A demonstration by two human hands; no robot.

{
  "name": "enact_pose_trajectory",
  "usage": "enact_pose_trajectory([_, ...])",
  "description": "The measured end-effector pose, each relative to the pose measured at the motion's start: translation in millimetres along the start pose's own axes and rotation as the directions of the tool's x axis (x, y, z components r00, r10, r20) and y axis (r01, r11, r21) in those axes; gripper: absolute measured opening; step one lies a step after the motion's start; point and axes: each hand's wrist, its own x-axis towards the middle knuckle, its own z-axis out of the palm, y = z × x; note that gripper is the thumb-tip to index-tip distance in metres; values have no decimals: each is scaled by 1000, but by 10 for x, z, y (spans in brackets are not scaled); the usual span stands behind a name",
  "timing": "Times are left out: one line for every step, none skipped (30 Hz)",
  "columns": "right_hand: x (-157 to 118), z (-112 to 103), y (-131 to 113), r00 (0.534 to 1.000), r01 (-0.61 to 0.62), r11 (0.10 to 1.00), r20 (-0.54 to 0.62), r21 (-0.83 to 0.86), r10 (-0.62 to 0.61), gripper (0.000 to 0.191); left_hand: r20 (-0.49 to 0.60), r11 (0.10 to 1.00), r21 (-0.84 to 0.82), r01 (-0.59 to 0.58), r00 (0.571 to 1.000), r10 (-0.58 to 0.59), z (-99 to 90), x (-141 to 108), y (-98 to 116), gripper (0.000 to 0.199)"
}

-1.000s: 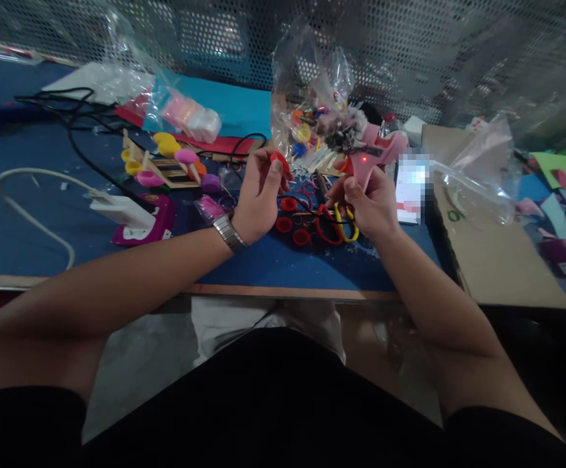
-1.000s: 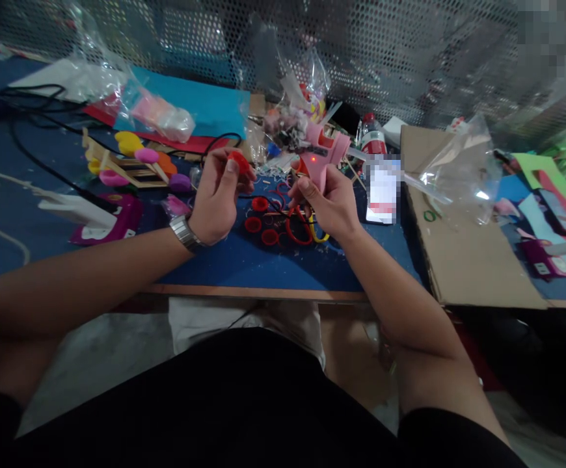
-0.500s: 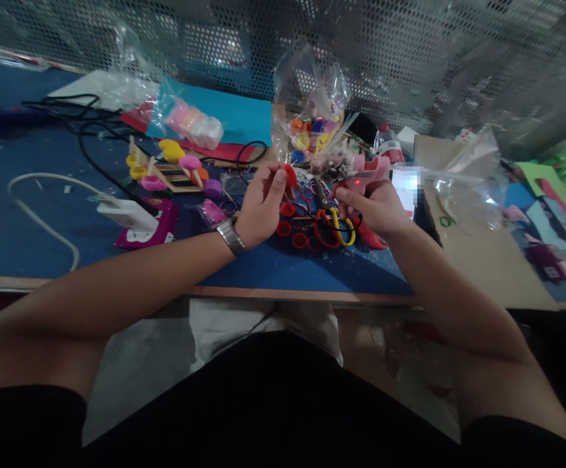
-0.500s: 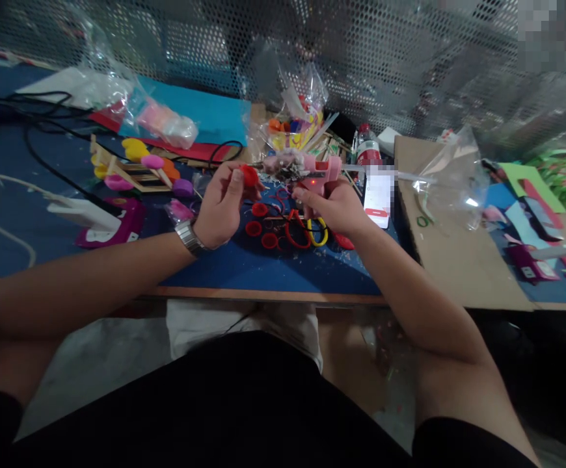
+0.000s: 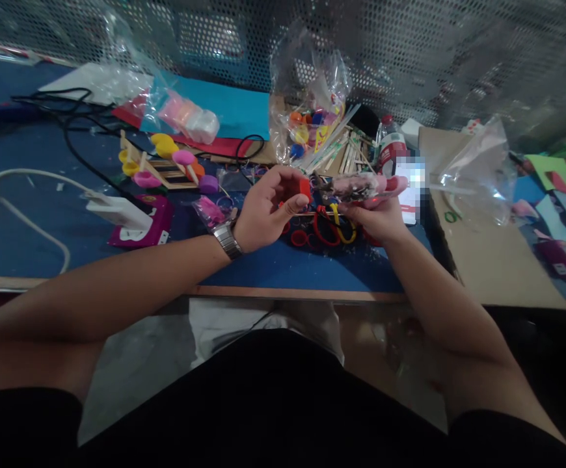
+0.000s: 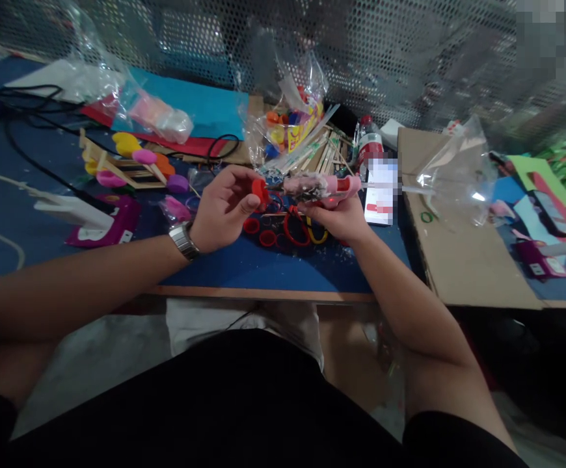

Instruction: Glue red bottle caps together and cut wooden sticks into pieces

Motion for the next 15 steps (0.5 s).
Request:
enact_pose_trajectory([-7, 4, 9, 1000, -7, 1000, 11, 19, 7, 48, 3, 1000, -4, -10, 1000, 10, -1, -1, 4, 53])
enact_pose_trajectory([-13, 7, 21, 1000, -13, 999, 17, 37, 12, 48, 4, 1000, -6, -14, 1000, 14, -1, -1, 9, 52])
enact_pose_trajectory([-17, 9, 35, 1000, -17, 998, 19, 53, 16, 48, 2, 1000, -5, -12, 1000, 12, 0, -2, 14, 53])
enact_pose_trajectory([-20, 10, 49, 1000, -20, 998, 18, 63, 19, 49, -5, 1000, -2, -6, 1000, 6, 3, -4, 20, 54])
enact_pose_trajectory([-24, 10, 60, 1000, -15, 998, 15, 65, 14, 49, -14, 1000, 0, 1, 1000, -1, 6, -7, 26, 56])
enact_pose_trajectory([-28, 10, 68, 1000, -3, 998, 15, 59, 2, 48, -22, 1000, 3, 4, 1000, -4, 9, -10, 31, 56])
enact_pose_trajectory([-32, 10, 73, 1000, 13, 999, 16, 49, -14, 47, -24, 1000, 5, -1, 1000, 1, 11, -14, 34, 56])
enact_pose_trajectory([-36, 10, 74, 999, 28, 999, 20, 37, -28, 46, -22, 1000, 7, -11, 1000, 11, 11, -17, 32, 54])
enact_pose_trajectory([-39, 10, 72, 999, 39, 999, 21, 28, -40, 44, -19, 1000, 11, -25, 1000, 25, 8, -20, 26, 52])
enact_pose_trajectory([-42, 12, 69, 999, 46, 999, 19, 23, -47, 43, -10, 999, 15, -45, 999, 46, 3, -22, 15, 50])
enact_pose_trajectory([-44, 14, 65, 999, 49, 998, 9, 24, -50, 44, 3, 997, 21, -74, 997, 74, -5, -22, 1, 49])
enact_pose_trajectory([-45, 17, 61, 999, 50, 998, -2, 31, -50, 44, 18, 994, 29, -108, 994, 107, -14, -21, -16, 48])
enact_pose_trajectory([-46, 22, 59, 999, 49, 998, -12, 42, -48, 45, 34, 989, 38, -144, 989, 143, -24, -18, -32, 47])
enact_pose_trajectory([-47, 27, 58, 999, 48, 997, -20, 56, -47, 46, 52, 982, 50, -180, 983, 177, -34, -16, -45, 45])
enact_pose_trajectory([-47, 32, 59, 999, 44, 997, -21, 67, -43, 47, 71, 976, 61, -210, 976, 205, -43, -13, -54, 44])
